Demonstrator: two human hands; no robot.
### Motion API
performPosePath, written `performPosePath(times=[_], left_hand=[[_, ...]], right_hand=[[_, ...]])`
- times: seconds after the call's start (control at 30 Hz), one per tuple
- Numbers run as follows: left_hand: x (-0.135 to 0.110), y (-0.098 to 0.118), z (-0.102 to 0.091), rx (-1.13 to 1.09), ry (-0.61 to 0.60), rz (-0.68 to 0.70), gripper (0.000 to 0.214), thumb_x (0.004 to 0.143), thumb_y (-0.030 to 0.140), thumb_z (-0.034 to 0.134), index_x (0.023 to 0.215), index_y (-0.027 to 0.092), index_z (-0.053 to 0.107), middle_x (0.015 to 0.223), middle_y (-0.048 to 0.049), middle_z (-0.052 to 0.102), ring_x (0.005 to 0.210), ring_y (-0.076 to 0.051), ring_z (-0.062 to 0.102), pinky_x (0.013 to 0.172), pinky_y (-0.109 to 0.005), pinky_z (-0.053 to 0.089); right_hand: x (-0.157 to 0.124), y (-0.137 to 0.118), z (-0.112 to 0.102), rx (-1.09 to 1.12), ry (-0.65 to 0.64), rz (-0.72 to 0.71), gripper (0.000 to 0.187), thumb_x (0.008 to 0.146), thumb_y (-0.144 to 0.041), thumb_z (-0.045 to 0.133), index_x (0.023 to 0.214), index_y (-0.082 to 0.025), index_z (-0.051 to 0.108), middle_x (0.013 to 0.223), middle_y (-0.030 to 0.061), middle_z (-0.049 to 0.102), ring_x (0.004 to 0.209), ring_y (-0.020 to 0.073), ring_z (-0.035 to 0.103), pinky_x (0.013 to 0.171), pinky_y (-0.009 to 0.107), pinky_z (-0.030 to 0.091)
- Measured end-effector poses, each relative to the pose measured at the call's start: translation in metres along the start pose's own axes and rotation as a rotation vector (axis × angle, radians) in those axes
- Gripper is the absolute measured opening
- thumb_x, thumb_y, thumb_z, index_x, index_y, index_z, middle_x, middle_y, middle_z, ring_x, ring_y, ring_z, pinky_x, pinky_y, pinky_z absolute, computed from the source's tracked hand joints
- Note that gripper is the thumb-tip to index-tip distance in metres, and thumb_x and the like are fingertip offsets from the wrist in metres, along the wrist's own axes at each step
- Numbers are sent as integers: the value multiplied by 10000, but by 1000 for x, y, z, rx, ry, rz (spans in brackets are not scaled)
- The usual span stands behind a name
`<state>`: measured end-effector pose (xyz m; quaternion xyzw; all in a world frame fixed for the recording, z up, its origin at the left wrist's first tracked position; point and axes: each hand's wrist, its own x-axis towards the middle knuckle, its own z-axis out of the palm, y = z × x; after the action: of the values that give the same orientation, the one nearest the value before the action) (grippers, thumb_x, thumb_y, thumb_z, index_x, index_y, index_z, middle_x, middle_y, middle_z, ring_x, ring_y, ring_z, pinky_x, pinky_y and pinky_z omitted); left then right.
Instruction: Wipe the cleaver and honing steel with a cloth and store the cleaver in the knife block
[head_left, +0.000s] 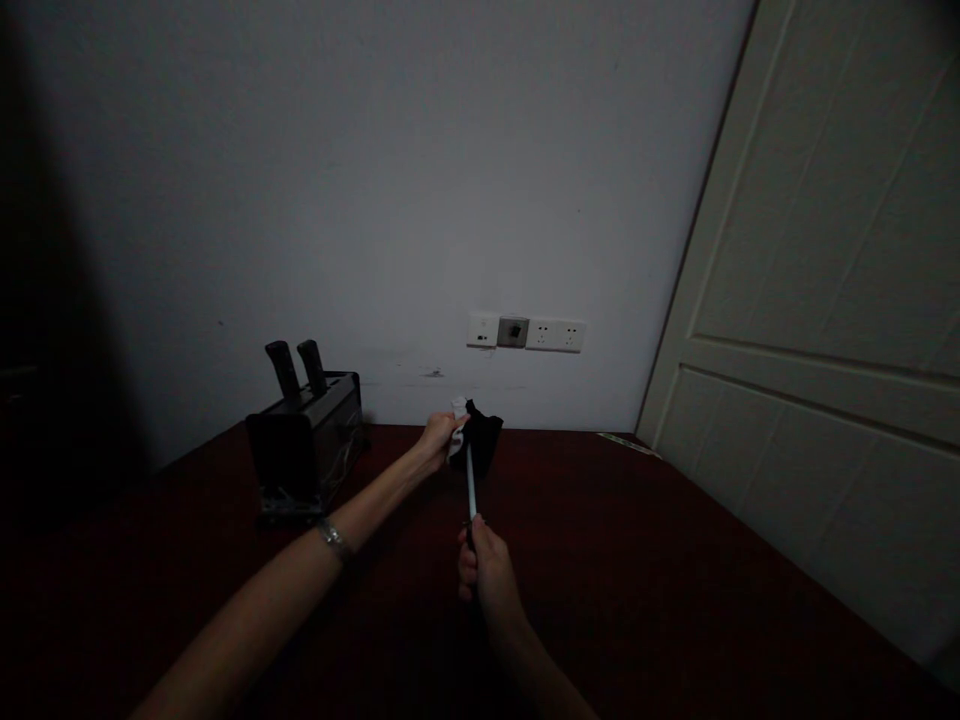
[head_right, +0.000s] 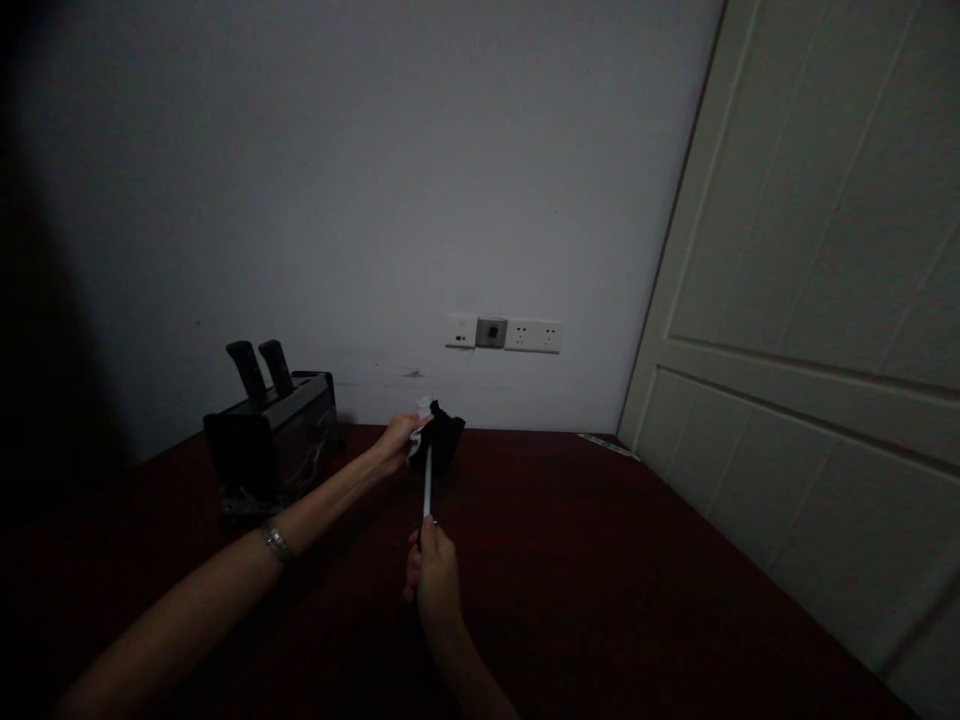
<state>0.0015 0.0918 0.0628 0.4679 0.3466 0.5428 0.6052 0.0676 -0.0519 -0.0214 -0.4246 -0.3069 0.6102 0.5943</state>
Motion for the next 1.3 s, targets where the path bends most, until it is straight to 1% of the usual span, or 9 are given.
performPosePath(times=[0.3,0.47,0.57,0.7,0.83,0.93,1.03,1.13,1.3], left_hand=[[34,35,-5,-94,191,117,212,624,218,682,604,134,489,438,60,460,386,-37,407,431,-173,311],[32,50,-28,-84,164,125,113,702,203,605,670,125,530,528,18,547,477,-64,501,528,-193,385],[11,35,-39,-13,91,68,143,672,226,635,635,109,562,516,-3,558,469,-89,504,511,-211,369],[-30,3,-41,74,-56,-22,189,582,229,720,629,81,613,563,-38,601,507,-125,534,532,-231,367],[-64,-16,-38,118,-385,-135,254,634,291,703,763,78,653,694,-64,642,602,-139,569,602,-242,383],[-78,-24,-38,69,-532,-183,253,646,246,702,828,79,648,746,-71,639,647,-143,580,648,-250,402],[-85,-33,-37,-19,-572,-195,254,636,197,711,847,74,640,784,-81,632,702,-148,591,690,-252,421],[-86,-40,-35,-62,-563,-244,261,622,207,721,827,73,630,759,-85,627,656,-154,596,645,-264,444],[-85,-42,-31,-9,-465,-276,236,591,226,733,725,74,610,640,-52,604,529,-114,556,510,-209,405]], right_hand=[[-9,8,2,-71,-57,16,603,514,-761,527,671,-181,471,418,-117,309,326,17,234,293,150,198],[-10,4,3,-61,-71,12,615,484,-761,548,676,-180,479,413,-119,304,321,20,232,289,156,202],[-4,-3,-2,-37,-43,-66,582,515,-726,570,686,-177,484,427,-119,307,328,20,241,297,153,205],[3,-9,-7,-33,-36,-140,552,544,-690,589,696,-169,493,435,-119,318,324,16,246,298,152,213],[6,-8,-9,-53,-42,-156,556,532,-695,595,674,-168,485,424,-120,329,306,13,243,288,159,242],[7,-6,-11,-54,-43,-178,539,538,-683,602,653,-174,467,432,-110,361,304,18,274,287,164,258],[6,-6,-11,-55,-29,-181,535,531,-676,613,643,-175,464,435,-108,365,306,20,291,290,164,264],[4,-6,-9,-56,-17,-164,553,508,-688,617,633,-170,468,429,-108,360,307,18,290,292,161,263],[2,-1,-7,-49,-16,-99,583,492,-714,602,658,-171,472,420,-106,367,308,21,281,289,162,253]])
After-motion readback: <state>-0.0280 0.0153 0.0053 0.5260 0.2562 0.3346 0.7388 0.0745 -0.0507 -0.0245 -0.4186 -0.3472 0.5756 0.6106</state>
